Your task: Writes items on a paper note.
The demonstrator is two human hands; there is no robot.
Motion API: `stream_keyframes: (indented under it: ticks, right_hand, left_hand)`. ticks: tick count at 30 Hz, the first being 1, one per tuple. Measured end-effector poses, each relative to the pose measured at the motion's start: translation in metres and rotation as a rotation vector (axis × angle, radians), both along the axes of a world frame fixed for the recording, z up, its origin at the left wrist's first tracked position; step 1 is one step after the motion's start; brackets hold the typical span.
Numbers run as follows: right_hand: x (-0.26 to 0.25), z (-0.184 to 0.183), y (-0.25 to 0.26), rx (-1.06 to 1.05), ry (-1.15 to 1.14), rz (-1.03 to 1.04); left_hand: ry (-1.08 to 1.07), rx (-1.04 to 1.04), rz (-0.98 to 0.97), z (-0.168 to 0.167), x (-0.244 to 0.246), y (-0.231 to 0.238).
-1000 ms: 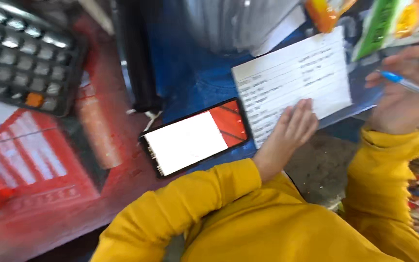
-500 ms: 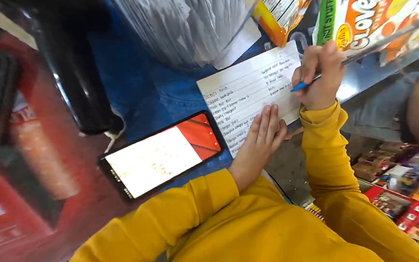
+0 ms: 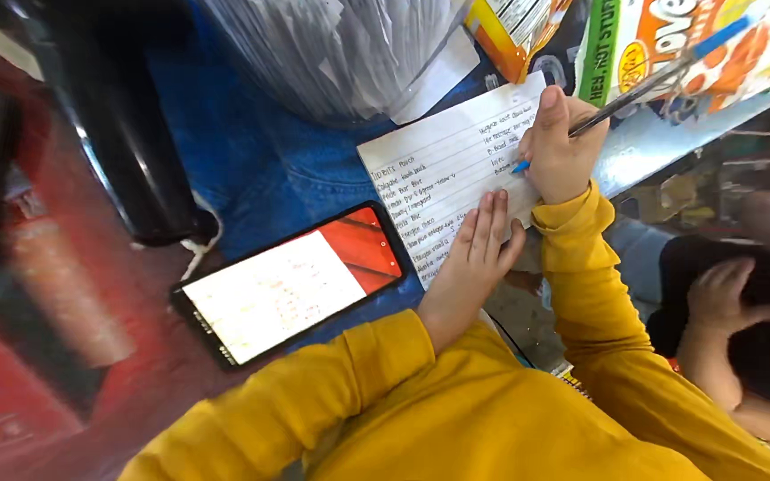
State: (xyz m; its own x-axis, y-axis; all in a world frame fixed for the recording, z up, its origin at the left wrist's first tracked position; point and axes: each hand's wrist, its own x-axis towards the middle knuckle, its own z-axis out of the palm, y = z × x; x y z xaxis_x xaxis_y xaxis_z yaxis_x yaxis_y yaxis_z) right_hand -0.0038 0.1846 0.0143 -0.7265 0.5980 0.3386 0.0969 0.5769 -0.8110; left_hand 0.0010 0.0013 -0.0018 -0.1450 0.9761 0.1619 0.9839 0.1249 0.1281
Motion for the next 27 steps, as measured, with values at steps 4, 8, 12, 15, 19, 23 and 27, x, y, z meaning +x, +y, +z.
stream_keyframes:
  ticks: [4,8,12,15,19,23,27]
  right_hand:
    - [-0.0012,0.0001,0.0022,-0.004,-0.01,-0.007]
    - [0.0003,-0.0006,0.0033,-0.016,-0.025,-0.004]
    - [0.0014,-0.001,0.0038,-0.011,-0.014,0.028]
    - [0.0013,0.0007,0.004,-0.059,-0.002,0.018]
    - [0.001,-0.001,0.0035,-0.017,0.003,-0.01]
    - [0.0003,-0.0016,0.0052,-0.015,0.025,0.021]
    - [0.0002,-0.0022,0.0061,0.004,0.014,0.034]
  left_hand:
    - [0.063,0.007,0.015,0.0005,-0.0009,0.0013]
    - [0.049,-0.02,0.003,0.0025,-0.0004,0.0009]
    - [0.064,-0.013,-0.005,0.0003,-0.0002,0.0]
    - [0.095,-0.033,-0.008,0.0015,-0.0014,0.0001]
    - [0.112,-0.052,0.004,0.001,0.0006,0.0009]
    - [0.09,-0.013,-0.004,0.0006,-0.0017,0.0004]
    - [0.119,-0.004,0.002,-0.0007,-0.0007,0.0003]
